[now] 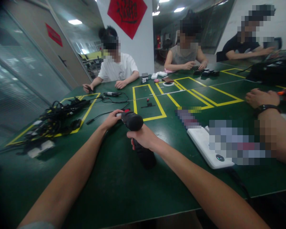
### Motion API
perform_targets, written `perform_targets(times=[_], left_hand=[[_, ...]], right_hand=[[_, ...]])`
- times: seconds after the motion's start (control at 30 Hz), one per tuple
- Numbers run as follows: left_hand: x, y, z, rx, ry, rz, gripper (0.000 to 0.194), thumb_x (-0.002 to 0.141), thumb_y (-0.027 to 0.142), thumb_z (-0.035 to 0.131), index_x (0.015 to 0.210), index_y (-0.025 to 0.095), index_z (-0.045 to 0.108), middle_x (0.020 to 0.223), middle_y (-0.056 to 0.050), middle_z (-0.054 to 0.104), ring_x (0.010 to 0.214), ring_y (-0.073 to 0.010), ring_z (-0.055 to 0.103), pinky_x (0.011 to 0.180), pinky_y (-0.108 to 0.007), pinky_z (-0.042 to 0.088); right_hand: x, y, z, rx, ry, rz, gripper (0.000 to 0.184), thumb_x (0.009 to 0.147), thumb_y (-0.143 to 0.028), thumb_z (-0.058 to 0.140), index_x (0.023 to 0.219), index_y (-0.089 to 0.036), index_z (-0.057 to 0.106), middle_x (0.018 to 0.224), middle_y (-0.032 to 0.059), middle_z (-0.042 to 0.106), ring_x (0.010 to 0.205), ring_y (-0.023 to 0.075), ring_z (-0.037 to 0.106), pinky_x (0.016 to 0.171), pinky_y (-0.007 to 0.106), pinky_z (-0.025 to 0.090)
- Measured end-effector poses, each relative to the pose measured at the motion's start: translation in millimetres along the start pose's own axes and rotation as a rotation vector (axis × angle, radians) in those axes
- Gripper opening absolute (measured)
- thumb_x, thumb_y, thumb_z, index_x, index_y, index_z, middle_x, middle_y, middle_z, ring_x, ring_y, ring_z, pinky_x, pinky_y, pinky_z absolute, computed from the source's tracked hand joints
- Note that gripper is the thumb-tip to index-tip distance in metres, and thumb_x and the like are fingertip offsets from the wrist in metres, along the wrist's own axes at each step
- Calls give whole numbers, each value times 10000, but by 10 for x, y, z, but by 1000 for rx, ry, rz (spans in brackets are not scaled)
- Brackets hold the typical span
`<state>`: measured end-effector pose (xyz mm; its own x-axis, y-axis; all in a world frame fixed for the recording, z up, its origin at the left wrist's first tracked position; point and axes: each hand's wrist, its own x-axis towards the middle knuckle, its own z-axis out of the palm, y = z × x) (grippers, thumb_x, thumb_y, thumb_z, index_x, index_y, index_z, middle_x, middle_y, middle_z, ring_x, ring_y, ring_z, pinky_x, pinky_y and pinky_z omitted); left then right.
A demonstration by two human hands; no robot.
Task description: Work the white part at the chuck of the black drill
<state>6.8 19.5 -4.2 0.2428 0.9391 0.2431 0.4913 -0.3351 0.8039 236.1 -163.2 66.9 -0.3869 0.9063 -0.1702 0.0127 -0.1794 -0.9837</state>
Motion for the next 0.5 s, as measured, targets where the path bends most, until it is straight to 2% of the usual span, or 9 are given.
perform_targets(times=[0.27, 0.5], left_hand=[[15, -34, -15, 75, -6, 11, 392, 727, 402, 676, 1050, 180, 692, 881, -31, 672, 852, -191, 565, 859, -318, 457], [18, -57, -14, 55, -14, 22, 385, 732, 397, 674, 1052, 184, 690, 921, -39, 674, 852, -189, 563, 864, -330, 455]], right_hand=[[21, 39, -4, 18, -6, -14, 149, 731, -219, 598, 604, -153, 558, 504, 17, 580, 426, 142, 560, 469, 264, 423], [19, 53, -7, 5, -12, -35, 150, 734, -228, 597, 609, -158, 554, 537, 18, 580, 445, 144, 571, 492, 275, 441]])
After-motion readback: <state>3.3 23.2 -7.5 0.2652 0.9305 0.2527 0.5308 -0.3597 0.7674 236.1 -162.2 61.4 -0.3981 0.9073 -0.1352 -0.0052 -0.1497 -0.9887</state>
